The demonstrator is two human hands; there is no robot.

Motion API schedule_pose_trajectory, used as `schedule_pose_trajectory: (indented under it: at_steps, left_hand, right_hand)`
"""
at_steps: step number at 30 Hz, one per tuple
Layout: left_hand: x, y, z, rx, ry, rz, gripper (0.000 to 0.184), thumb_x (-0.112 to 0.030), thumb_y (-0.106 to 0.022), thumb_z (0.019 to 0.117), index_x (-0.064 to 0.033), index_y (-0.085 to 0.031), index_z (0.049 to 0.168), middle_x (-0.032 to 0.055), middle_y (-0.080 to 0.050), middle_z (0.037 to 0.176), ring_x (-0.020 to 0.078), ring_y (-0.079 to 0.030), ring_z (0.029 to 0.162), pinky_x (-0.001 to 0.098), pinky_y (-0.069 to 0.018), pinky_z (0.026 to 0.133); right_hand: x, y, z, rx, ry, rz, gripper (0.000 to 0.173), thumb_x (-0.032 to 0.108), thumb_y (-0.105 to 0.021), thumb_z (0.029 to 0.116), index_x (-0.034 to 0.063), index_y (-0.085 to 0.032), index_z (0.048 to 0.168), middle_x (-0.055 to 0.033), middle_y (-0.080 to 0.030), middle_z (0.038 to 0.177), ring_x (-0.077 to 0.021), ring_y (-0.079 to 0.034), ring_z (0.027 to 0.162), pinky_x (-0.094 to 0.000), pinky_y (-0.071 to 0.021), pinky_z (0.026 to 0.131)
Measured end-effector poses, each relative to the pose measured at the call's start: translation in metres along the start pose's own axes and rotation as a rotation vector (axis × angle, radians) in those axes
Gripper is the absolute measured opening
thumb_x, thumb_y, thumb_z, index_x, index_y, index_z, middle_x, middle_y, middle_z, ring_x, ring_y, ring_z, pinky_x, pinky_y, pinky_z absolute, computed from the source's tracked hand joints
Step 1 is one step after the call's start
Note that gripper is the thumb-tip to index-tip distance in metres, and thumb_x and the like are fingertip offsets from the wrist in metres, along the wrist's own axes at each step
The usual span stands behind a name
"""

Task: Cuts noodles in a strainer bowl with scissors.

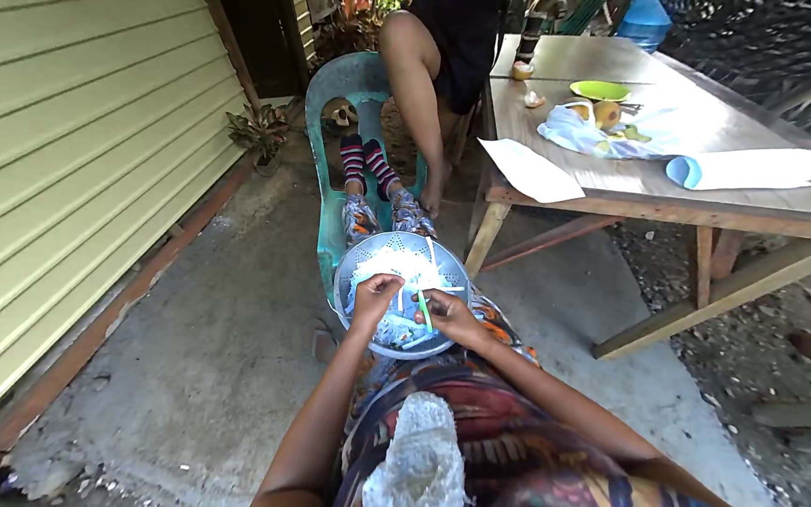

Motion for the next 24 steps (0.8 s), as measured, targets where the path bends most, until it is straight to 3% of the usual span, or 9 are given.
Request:
schedule_pose_trajectory:
  at_steps: [8,15,20,24]
  left_hand:
    - [0.0003,-0.0045,-0.0015,0.089,0.002,0.039,0.009,-0.004,-0.066,0.0950,0.0039,-0.070,0.098,0.0015,-0.068,0.087,0.0019,-0.060,0.079,0.0216,-0.0509,0.077]
    - [0.0020,-0.0026,0.0001,0.068,0.006,0.016,0.007,-0.003,-0.066,0.0947,0.0027,-0.070,0.095,-0.0006,-0.066,0.083,0.0011,-0.058,0.075,0.0207,-0.0499,0.075]
    - [0.0014,-0.0006,0.0006,0.031,0.003,-0.012,0.006,-0.002,-0.066,0.0947,0.0028,-0.070,0.095,-0.0009,-0.066,0.083,0.0008,-0.059,0.074,0.0200,-0.0506,0.074]
    - [0.0013,-0.0013,-0.0001,0.056,0.011,-0.011,0.005,-0.002,-0.066,0.0945,0.0019,-0.070,0.094,-0.0023,-0.065,0.081,0.0006,-0.058,0.073,0.0197,-0.0499,0.073]
  right_hand:
    - [0.0009,-0.0002,0.0000,0.008,-0.015,-0.040,0.041,0.017,-0.071,0.0945,-0.0039,-0.059,0.128,0.0015,-0.063,0.081,-0.0004,-0.055,0.067,-0.0189,-0.0490,0.068]
    - [0.0014,-0.0003,-0.0003,-0.029,0.008,-0.008,0.031,0.007,-0.065,0.0958,-0.0052,-0.060,0.124,0.0021,-0.066,0.080,0.0014,-0.057,0.065,-0.0169,-0.0489,0.066]
    - [-0.0016,-0.0014,0.0007,0.027,-0.005,-0.051,0.044,0.019,-0.071,0.0937,-0.0040,-0.058,0.129,0.0007,-0.063,0.082,-0.0014,-0.056,0.067,-0.0205,-0.0497,0.068]
    - [-0.0001,-0.0022,0.0003,0.023,-0.032,-0.059,0.042,0.018,-0.073,0.0935,-0.0030,-0.059,0.128,0.0018,-0.063,0.080,-0.0004,-0.055,0.066,-0.0186,-0.0488,0.067]
Point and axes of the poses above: each hand's wrist, its own z-axis towards the middle knuckle, its own y-axis out of the back of the hand, x = y × z, the point moved 5 cm from there along z, towards the middle knuckle
